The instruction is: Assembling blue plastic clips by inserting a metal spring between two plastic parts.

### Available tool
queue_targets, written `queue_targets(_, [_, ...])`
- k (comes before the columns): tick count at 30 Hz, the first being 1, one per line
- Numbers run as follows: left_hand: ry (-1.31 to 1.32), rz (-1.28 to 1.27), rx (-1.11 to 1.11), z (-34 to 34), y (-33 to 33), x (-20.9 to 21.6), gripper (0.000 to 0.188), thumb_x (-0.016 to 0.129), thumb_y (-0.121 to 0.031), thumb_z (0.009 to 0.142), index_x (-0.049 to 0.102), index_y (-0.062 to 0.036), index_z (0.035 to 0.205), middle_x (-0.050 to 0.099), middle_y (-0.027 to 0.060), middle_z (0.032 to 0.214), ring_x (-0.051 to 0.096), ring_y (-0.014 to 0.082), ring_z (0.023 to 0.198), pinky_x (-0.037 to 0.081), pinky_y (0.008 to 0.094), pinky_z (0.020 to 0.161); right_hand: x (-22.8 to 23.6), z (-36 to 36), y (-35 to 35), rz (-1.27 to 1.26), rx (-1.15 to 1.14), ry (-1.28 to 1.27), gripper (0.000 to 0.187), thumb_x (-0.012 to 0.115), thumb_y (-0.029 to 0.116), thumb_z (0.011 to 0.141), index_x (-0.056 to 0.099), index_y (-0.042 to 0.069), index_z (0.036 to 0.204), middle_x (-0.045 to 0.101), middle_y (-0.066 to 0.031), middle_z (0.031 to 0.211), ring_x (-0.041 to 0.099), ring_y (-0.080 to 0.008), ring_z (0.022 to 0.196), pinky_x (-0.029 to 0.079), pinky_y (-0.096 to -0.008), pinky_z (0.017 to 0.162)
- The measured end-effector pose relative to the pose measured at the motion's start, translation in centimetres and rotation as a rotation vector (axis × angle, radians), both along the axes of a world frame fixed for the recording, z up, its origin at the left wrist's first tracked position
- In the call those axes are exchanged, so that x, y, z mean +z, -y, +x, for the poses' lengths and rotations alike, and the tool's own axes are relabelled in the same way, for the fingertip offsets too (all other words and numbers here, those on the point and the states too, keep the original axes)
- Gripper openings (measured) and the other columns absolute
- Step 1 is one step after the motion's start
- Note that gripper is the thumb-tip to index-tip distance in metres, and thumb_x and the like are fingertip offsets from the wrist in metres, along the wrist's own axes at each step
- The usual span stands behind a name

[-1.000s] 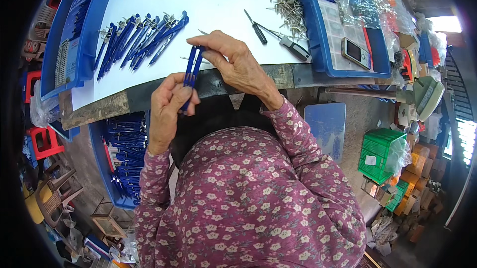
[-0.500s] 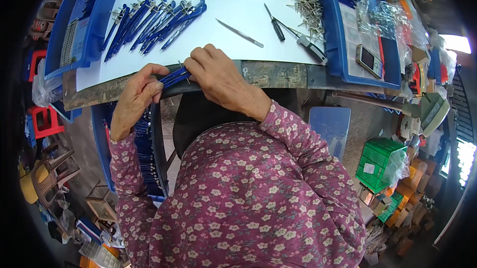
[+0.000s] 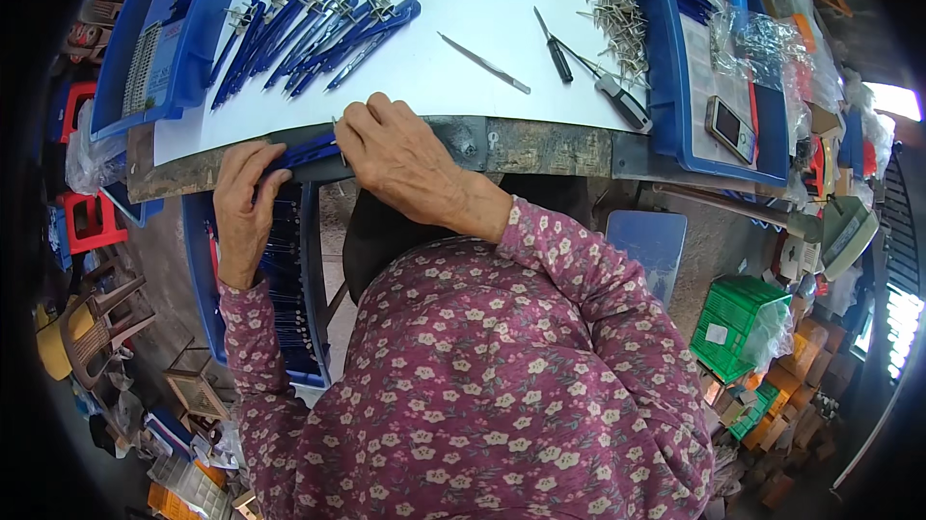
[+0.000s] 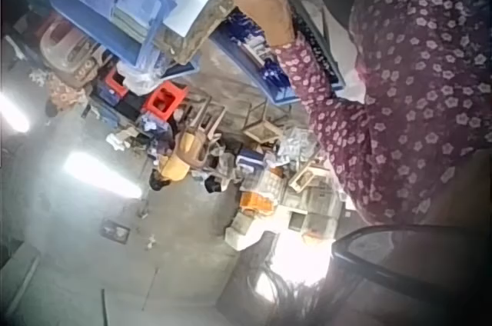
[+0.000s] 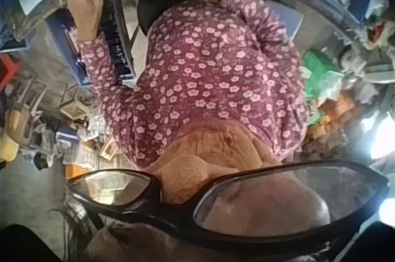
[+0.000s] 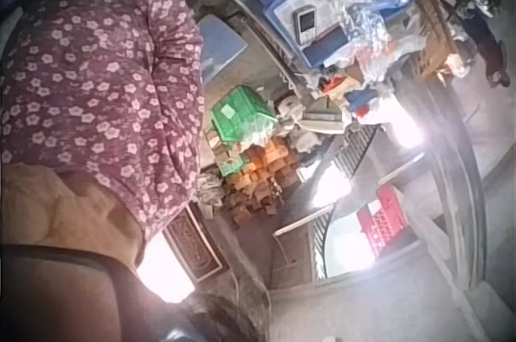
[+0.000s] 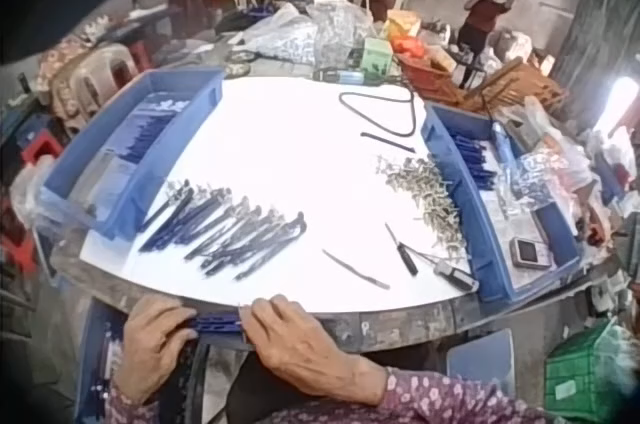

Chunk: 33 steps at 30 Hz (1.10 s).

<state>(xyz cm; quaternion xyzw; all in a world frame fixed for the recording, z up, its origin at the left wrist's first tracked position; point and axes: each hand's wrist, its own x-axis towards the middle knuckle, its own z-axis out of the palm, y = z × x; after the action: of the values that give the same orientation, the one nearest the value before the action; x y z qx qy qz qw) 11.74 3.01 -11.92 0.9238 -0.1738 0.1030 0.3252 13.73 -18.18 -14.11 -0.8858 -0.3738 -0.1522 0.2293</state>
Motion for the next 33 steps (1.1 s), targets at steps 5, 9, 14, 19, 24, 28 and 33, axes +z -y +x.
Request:
queue_targets(5, [0.025,0.018,-0.008,0.2,-1.5,0.1,0.024,0.062,0.002,0.071,0.061,0.0004,0.095,0.057,0.0103,0.092,0.054,0.0247,0.085,0.043,0.0323,0.075,0.2,0.0,-1.4,-0.009,0.035,0.017,0.029,0.057,0.005,0.065,0.051,-0.005,0.092,0.044,-0.0105,0.083,0.043,-0.0214,0.075,0.038,-0.0301,0.061])
queue_targets(9, [0.016,0.005,0.012,0.1,-1.7,0.3,0.024,0.062,0.002,0.07,0.061,0.0012,0.094,0.057,0.0101,0.09,0.054,0.0242,0.084,0.043,0.0322,0.075,0.1,0.0,-2.0,-0.004,0.034,0.017,0.024,0.055,0.003,0.064,0.05,-0.003,0.087,0.044,-0.0106,0.082,0.042,-0.0221,0.073,0.038,-0.0305,0.062])
queue_targets(14, [0.048,-0.02,-0.084,0.4,-0.2,-0.4,0.026,0.064,0.004,0.067,0.062,0.0016,0.092,0.057,0.0102,0.086,0.054,0.0243,0.082,0.043,0.032,0.073,0.6,-0.1,-0.2,0.031,0.038,-0.058,0.025,0.056,0.002,0.064,0.05,-0.003,0.087,0.044,-0.0105,0.081,0.042,-0.0225,0.072,0.038,-0.0308,0.063])
queue_targets(19, [0.129,-0.062,-0.219,1.4,5.3,-1.1,0.029,0.065,0.004,0.063,0.061,0.0012,0.092,0.055,0.0102,0.082,0.053,0.0257,0.079,0.043,0.034,0.071,1.4,-1.5,5.7,-0.088,-0.084,-0.15,0.031,0.062,0.0,0.066,0.05,-0.002,0.095,0.046,-0.012,0.086,0.044,-0.0257,0.076,0.039,-0.0338,0.067])
queue_targets(24, [0.175,-0.121,-0.332,1.8,8.1,-0.9,0.033,0.065,0.007,0.061,0.06,0.0025,0.093,0.054,0.0108,0.079,0.052,0.0277,0.078,0.043,0.0346,0.068,2.0,-2.4,8.3,-0.049,-0.152,-0.159,0.036,0.064,0.0,0.066,0.049,-0.002,0.099,0.048,-0.0139,0.092,0.046,-0.0291,0.081,0.04,-0.0382,0.072])
queue_targets(28, [0.16,-0.051,-0.208,0.9,4.0,-0.3,0.031,0.065,0.007,0.063,0.061,0.0024,0.093,0.054,0.0132,0.083,0.051,0.0294,0.08,0.042,0.0358,0.071,2.5,-1.5,4.8,-0.065,-0.035,-0.15,0.03,0.059,0.007,0.071,0.048,-0.003,0.097,0.048,-0.0129,0.085,0.045,-0.0264,0.075,0.038,-0.037,0.067])
queue_targets(33, [0.022,0.028,0.001,-1.0,-1.1,0.5,0.025,0.061,0.006,0.068,0.059,0.0041,0.092,0.054,0.0138,0.086,0.053,0.0284,0.082,0.042,0.0336,0.074,0.3,-0.3,-1.2,0.011,0.068,0.032,0.026,0.054,0.007,0.068,0.051,-0.006,0.09,0.046,-0.0123,0.085,0.044,-0.0235,0.078,0.037,-0.0325,0.066])
